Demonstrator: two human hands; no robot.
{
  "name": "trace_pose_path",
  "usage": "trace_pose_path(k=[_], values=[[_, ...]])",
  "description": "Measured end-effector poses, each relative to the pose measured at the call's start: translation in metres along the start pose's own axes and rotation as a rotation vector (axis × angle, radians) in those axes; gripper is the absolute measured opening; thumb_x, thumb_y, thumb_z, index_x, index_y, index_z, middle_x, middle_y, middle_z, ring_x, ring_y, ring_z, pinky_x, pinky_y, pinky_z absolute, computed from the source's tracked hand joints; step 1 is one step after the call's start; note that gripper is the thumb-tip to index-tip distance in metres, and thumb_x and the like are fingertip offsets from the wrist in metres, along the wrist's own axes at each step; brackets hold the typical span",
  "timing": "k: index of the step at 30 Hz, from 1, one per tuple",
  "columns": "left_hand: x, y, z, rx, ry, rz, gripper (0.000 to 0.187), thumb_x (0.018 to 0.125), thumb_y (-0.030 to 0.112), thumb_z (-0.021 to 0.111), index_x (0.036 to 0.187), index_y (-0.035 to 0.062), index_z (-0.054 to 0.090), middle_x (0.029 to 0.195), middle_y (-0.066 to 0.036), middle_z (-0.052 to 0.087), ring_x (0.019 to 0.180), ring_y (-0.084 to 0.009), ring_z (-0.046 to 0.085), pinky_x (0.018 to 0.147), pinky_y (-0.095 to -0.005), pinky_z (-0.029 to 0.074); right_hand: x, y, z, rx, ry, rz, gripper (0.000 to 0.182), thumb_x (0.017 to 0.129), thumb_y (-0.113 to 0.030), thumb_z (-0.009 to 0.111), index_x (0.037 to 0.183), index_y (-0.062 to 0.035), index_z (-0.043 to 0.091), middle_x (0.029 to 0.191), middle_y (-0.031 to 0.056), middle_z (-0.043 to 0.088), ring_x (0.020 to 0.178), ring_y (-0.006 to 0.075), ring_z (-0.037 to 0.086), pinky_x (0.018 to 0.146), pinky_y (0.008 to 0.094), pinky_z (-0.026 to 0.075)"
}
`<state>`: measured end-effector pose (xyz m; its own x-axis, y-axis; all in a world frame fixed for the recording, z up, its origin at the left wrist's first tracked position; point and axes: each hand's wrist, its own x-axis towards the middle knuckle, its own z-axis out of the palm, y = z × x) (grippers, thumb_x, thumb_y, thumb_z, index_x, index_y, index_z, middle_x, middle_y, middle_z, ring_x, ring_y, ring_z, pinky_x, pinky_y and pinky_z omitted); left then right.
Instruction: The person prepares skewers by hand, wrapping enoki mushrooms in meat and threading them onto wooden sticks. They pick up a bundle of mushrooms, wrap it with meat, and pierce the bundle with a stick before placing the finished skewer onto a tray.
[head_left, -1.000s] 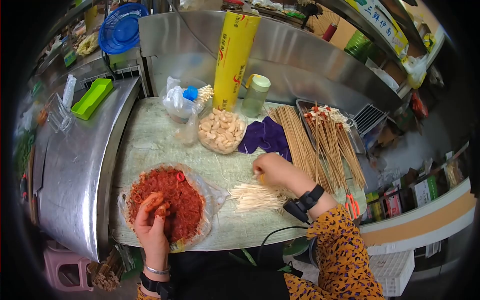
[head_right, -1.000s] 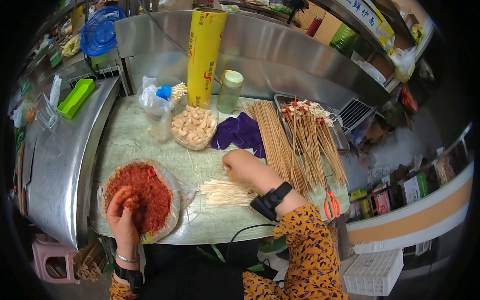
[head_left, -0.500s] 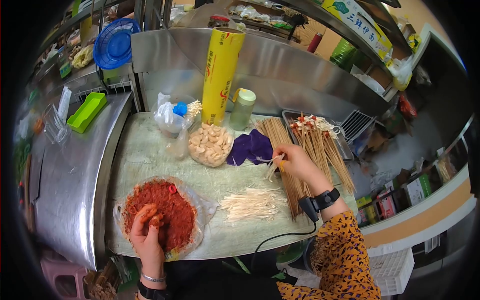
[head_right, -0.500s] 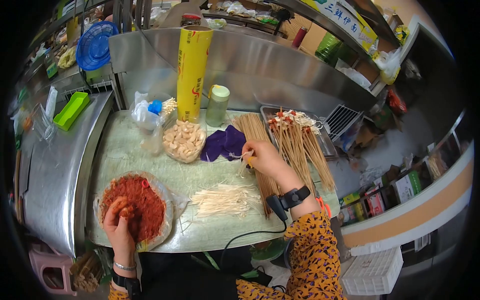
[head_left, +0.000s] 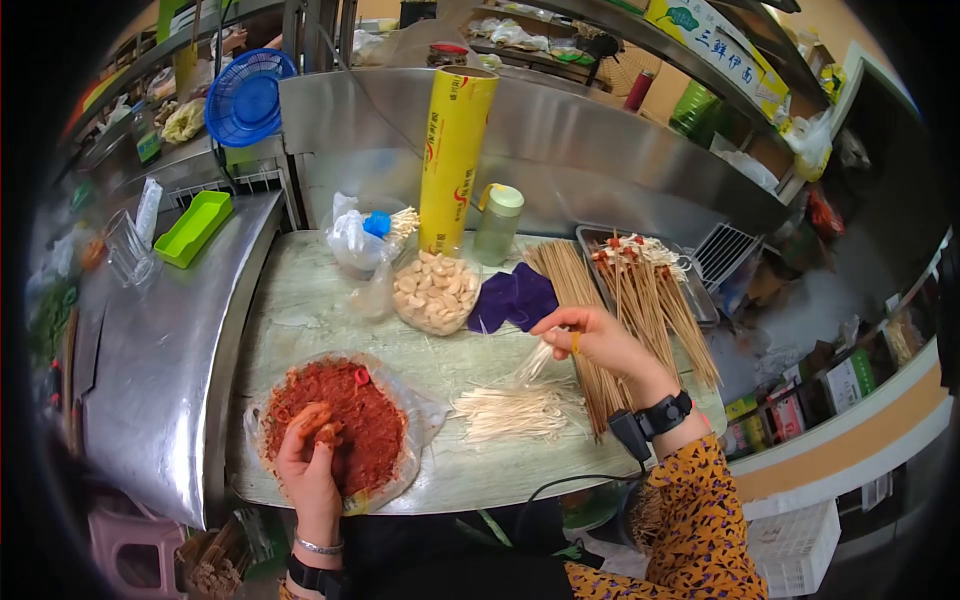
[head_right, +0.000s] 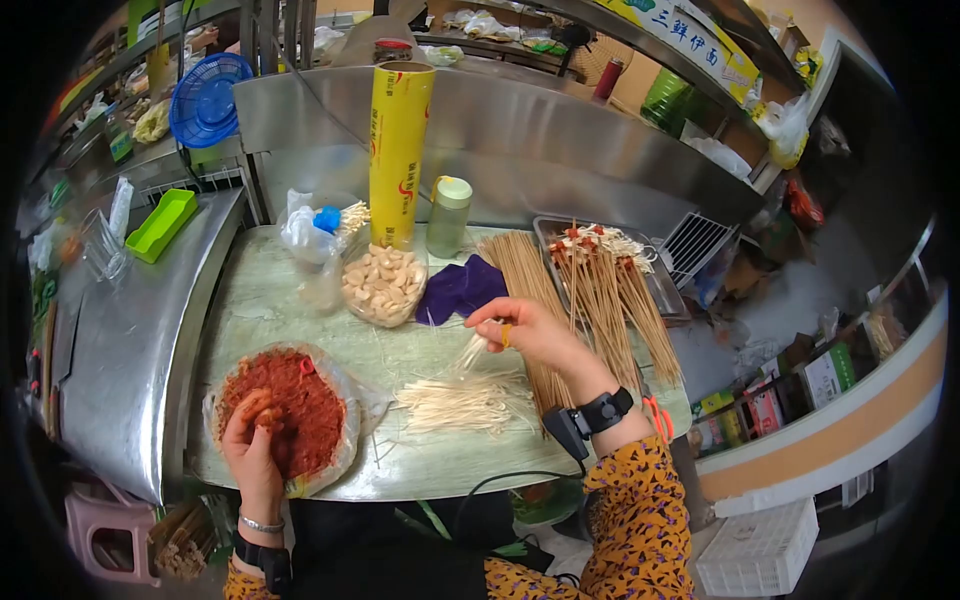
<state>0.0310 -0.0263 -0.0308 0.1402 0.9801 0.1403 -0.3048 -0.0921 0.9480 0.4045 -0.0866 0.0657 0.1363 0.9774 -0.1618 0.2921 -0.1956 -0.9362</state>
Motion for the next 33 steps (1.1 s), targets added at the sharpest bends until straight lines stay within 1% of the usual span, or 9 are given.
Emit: trace_pose_path(k=[4,8,17,20,22,26,28,30,33], values=[[0.000,0.001,0.000,0.030,0.001,-0.003,0.031,0.083,-0.002,0.050,0.114,-0.0024,0.054,0.118,-0.008,0.054,0.098,-0.0137,0.056,0.081,-0.0251,0.047,0.004,0.010,0.015,0.013,-0.029,-0.040,0.011,0.082,-0.007,0.062,0.093,-0.0038,0.061,0.077,-0.0025,0.055,0.069,0.0042,0.052,0.063,0.0191,0.044],[0.001,-0.003,-0.001,0.022,0.002,0.013,0.029,0.085,0.002,0.054,0.113,-0.0021,0.055,0.118,-0.008,0.054,0.097,-0.0137,0.056,0.080,-0.0251,0.047,0.014,0.034,0.016,0.031,-0.095,-0.063,0.009,0.082,-0.007,0.062,0.090,-0.0038,0.062,0.077,-0.0025,0.057,0.066,0.0041,0.052,0.061,0.0181,0.043],[0.001,0.000,0.001,-0.025,-0.001,-0.003,0.029,0.085,0.002,0.055,0.113,-0.0018,0.054,0.118,-0.008,0.054,0.095,-0.0130,0.056,0.079,-0.0247,0.048,0.023,0.032,0.036,-0.092,-0.032,0.125,0.018,0.082,-0.013,0.066,0.097,-0.0017,0.064,0.068,0.0012,0.059,0.055,0.0062,0.051,0.050,0.0203,0.041],[0.001,0.001,0.000,-0.025,0.000,-0.002,0.028,0.085,0.001,0.055,0.112,-0.0019,0.055,0.118,-0.008,0.053,0.094,-0.0126,0.056,0.078,-0.0244,0.048,0.025,0.031,0.037,-0.168,-0.036,0.060,0.016,0.081,-0.013,0.068,0.091,-0.0017,0.064,0.067,0.0007,0.058,0.057,0.0058,0.051,0.052,0.0206,0.042],[0.001,0.001,0.000,-0.023,-0.005,0.001,0.027,0.085,0.000,0.054,0.111,-0.0021,0.055,0.119,-0.009,0.053,0.094,-0.0124,0.056,0.078,-0.0242,0.048,0.027,0.034,0.034,-0.385,-0.008,-0.064,0.013,0.082,-0.014,0.067,0.089,-0.0047,0.062,0.070,-0.0026,0.059,0.061,0.0047,0.050,0.056,0.0202,0.042],[0.001,-0.002,-0.001,-0.064,0.007,-0.018,0.025,0.085,0.000,0.054,0.110,-0.0025,0.056,0.119,-0.009,0.053,0.094,-0.0126,0.056,0.078,-0.0242,0.048,0.025,0.026,0.025,-0.396,-0.027,-0.143,0.012,0.079,-0.011,0.069,0.083,-0.0026,0.062,0.070,-0.0004,0.057,0.064,0.0064,0.051,0.059,0.0210,0.042],[0.001,-0.003,-0.001,-0.068,0.006,-0.020,0.024,0.085,0.000,0.055,0.109,-0.0026,0.056,0.119,-0.009,0.053,0.094,-0.0127,0.056,0.078,-0.0243,0.048,0.024,0.024,0.020,-0.188,-0.082,0.004,0.013,0.079,-0.011,0.068,0.087,-0.0026,0.063,0.075,0.0001,0.060,0.068,0.0075,0.055,0.063,0.0212,0.045],[0.002,-0.002,0.000,-0.018,-0.006,0.025,0.031,0.086,0.008,0.057,0.115,-0.0016,0.055,0.107,-0.005,0.060,0.087,-0.0109,0.058,0.075,-0.0239,0.047,0.020,0.017,0.019,-0.104,-0.075,0.025,0.012,0.080,-0.010,0.068,0.088,-0.0026,0.063,0.078,0.0007,0.061,0.071,0.0077,0.057,0.066,0.0214,0.046],[0.001,0.002,0.003,-0.010,-0.001,0.041,0.030,0.087,0.008,0.056,0.115,-0.0016,0.055,0.107,-0.005,0.060,0.086,-0.0105,0.057,0.075,-0.0236,0.047,0.014,0.003,0.018,-0.006,-0.097,0.015,0.012,0.081,-0.008,0.066,0.091,-0.0028,0.063,0.082,0.0001,0.061,0.075,0.0074,0.057,0.071,0.0214,0.047]])
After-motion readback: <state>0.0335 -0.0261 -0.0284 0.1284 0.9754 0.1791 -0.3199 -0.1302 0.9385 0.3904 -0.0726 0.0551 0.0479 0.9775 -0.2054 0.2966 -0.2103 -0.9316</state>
